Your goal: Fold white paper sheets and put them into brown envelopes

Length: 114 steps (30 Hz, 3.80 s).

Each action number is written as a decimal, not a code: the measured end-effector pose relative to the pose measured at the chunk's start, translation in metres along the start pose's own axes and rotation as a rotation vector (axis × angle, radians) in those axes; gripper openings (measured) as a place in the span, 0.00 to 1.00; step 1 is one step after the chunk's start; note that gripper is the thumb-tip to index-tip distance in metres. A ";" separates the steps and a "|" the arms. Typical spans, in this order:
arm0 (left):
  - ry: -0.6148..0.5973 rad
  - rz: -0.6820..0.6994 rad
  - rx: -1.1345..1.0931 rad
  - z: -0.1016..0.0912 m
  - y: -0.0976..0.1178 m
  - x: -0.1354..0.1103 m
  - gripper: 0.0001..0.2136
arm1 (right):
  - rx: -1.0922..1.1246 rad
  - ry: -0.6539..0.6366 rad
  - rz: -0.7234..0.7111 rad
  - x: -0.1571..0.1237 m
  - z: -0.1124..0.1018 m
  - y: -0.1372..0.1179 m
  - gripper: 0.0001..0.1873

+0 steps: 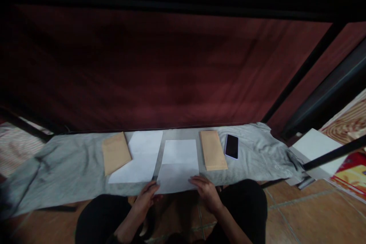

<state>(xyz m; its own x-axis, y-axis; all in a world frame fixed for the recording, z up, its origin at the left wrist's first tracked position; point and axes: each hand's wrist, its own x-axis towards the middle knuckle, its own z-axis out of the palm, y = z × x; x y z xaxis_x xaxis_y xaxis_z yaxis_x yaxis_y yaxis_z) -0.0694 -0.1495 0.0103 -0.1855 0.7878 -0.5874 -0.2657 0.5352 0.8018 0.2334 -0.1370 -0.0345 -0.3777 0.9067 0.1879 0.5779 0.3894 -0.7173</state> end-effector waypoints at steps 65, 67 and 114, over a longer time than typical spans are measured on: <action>0.094 0.996 1.313 0.089 0.035 0.097 0.22 | -0.585 0.222 0.089 0.132 0.074 0.005 0.28; -0.030 1.037 1.302 0.104 0.028 0.104 0.23 | -0.576 0.218 0.076 0.131 0.076 0.009 0.32; 0.114 1.156 1.390 0.091 -0.009 0.127 0.26 | -0.654 0.295 0.124 0.096 0.086 -0.002 0.26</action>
<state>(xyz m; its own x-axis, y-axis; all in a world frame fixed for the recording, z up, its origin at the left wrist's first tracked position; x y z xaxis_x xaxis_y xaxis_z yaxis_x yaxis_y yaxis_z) -0.0042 -0.0265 -0.0613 0.2440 0.9165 0.3169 0.9180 -0.3237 0.2293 0.1337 -0.0644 -0.0726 -0.1242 0.9203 0.3709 0.9528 0.2150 -0.2143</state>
